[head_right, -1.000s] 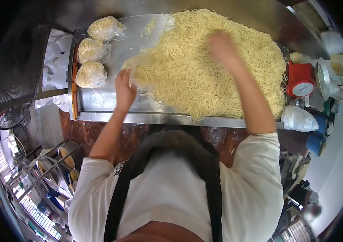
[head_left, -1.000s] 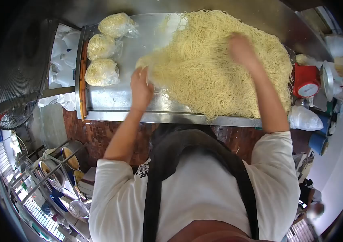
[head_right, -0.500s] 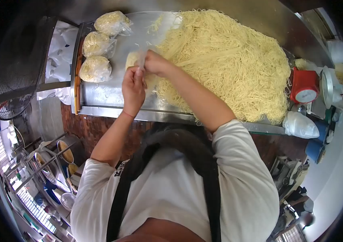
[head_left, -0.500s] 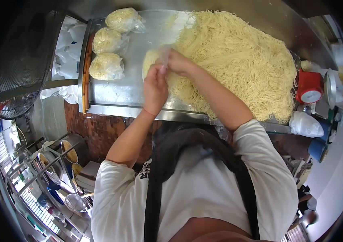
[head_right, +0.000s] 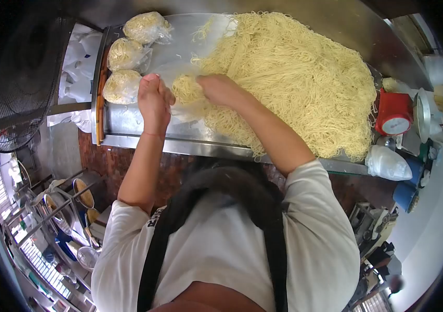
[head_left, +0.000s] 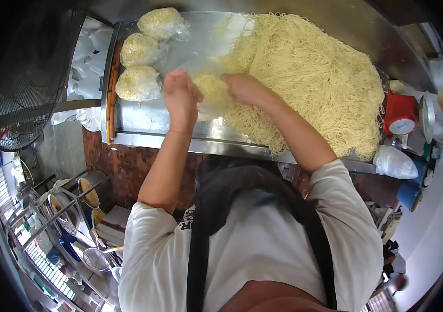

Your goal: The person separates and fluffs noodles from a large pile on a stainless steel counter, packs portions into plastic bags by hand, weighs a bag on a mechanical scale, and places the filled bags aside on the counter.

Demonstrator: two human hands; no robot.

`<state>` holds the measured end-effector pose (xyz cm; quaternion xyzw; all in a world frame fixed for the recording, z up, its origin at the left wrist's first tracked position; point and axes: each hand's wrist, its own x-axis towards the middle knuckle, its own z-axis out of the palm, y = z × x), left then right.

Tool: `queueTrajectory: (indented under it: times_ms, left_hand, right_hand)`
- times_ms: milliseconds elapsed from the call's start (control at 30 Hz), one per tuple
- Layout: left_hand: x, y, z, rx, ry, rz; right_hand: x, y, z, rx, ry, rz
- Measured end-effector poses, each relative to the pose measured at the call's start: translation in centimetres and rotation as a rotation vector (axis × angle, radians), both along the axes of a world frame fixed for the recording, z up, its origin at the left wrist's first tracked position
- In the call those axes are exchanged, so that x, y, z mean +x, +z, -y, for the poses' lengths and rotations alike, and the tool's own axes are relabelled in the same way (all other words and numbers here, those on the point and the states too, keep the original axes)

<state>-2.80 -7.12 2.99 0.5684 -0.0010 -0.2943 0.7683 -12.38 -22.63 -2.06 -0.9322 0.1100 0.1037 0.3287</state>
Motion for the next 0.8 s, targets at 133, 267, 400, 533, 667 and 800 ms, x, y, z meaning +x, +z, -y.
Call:
queueTrajectory:
  times_ms: [133, 267, 400, 533, 667, 800]
  left_hand:
    - [-1.1, -1.3, 0.2, 0.014, 0.059, 0.142]
    - [1.5, -2.1, -0.9, 0.042, 0.031, 0.002]
    - [1.9, -3.0, -1.5, 0.055, -0.028, 0.053]
    - [0.8, -5.1, -0.4, 0.381, -0.425, 0.596]
    - [-0.5, -8.9, 1.0, 0.665, -0.803, 1.095]
    - [0.7, -10.4, 1.8, 0.747, -0.954, 1.132]
  right_hand:
    - [2.5, 3.4, -2.9, 0.391, 0.041, 0.353]
    - [1.4, -1.0, -3.9, 0.252, 0.220, 0.204]
    - [-3.2, -3.2, -1.8, -0.372, -0.115, 0.353]
    - [-2.2, -9.0, -0.7, -0.379, -0.110, 0.272]
    - [-1.6, -5.5, 1.3, 0.010, -0.049, 0.203]
    - [-2.1, -0.3, 2.4, -0.103, -0.212, 0.014]
